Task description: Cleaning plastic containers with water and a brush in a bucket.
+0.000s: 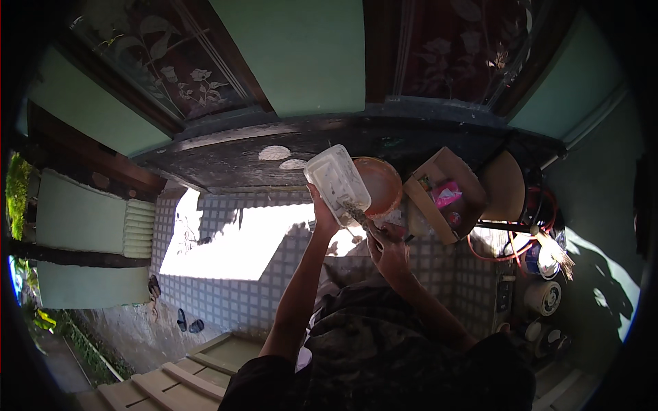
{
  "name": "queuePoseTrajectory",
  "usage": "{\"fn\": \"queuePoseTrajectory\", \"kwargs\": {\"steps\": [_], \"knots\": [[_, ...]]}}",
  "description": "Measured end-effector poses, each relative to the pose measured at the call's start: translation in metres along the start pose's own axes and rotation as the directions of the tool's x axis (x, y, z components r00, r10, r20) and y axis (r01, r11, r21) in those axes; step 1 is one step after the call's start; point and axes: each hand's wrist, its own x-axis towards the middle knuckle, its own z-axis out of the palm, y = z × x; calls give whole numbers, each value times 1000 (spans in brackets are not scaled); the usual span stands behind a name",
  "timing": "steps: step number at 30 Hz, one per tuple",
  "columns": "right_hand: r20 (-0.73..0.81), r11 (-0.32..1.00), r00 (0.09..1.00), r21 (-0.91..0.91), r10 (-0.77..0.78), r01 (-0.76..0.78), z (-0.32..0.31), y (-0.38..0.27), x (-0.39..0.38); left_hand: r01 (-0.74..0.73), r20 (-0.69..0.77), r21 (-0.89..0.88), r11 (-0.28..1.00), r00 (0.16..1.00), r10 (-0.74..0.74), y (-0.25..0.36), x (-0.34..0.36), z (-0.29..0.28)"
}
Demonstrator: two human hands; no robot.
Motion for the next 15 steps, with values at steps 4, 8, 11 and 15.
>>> {"fn": "queuePoseTrajectory", "kwargs": {"steps": [4, 8, 11, 15], "knots": [[-88, 998, 996, 63, -25, 30, 10, -2, -1, 19, -47, 64, 998, 999, -16, 12, 0, 1], [-65, 998, 997, 45, -40, 43, 9, -7, -3, 34, 0, -36, 999, 999, -34, 20, -2, 3], [-58, 1000, 998, -18, -14, 13, 6, -12, -3, 49, -3, -70, 996, 999, -49, 16, -6, 5], [-47, 996, 999, -91, 7, -11, 6, -17, 4, 51, 1, -96, 994, 999, -51, 6, -8, 3]]}}
